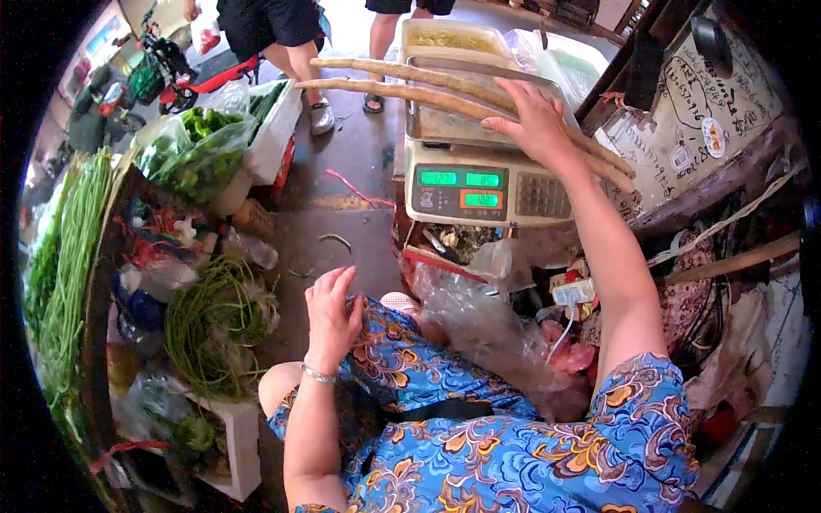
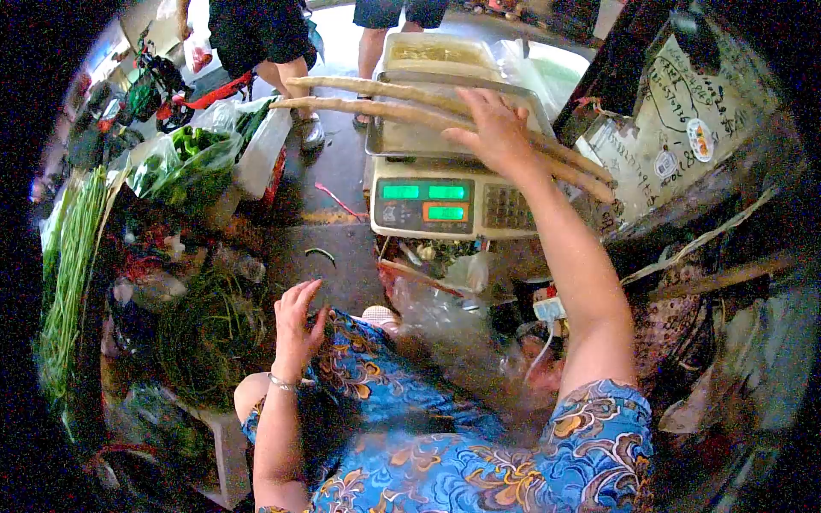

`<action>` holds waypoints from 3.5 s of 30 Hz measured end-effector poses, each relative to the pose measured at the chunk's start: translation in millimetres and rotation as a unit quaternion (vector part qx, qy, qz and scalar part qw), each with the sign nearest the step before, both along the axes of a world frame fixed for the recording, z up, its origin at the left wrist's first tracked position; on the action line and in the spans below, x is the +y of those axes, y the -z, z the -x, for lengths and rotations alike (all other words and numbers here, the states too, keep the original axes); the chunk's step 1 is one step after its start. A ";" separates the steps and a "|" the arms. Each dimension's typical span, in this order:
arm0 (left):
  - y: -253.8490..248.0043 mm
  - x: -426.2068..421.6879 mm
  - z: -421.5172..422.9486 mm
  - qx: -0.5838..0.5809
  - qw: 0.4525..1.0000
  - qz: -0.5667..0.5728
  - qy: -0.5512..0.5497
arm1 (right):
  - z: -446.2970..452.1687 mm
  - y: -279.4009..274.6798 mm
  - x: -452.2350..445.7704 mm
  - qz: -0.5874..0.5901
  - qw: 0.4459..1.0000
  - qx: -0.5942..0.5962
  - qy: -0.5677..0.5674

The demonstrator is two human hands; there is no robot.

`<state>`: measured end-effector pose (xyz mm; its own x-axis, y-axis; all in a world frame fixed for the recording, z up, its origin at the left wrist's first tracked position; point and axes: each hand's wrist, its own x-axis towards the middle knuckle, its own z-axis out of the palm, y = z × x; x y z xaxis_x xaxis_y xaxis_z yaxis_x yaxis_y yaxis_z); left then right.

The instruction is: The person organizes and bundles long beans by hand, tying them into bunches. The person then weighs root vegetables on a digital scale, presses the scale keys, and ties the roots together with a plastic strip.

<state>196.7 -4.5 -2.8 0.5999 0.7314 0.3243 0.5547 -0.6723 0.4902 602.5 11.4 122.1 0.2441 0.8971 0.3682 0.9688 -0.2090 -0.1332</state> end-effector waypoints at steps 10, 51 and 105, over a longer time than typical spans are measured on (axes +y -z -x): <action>-0.5 0.1 0.1 -0.001 1.000 0.006 0.005 | -5.5 7.4 9.6 0.010 0.999 -0.035 0.013; -0.6 0.2 -0.3 0.007 0.999 0.031 0.002 | -6.0 8.0 16.1 0.087 0.995 0.017 0.038; -10.0 33.6 146.8 -0.051 0.952 0.190 -0.236 | 398.9 15.6 63.5 0.145 0.783 -0.112 -0.594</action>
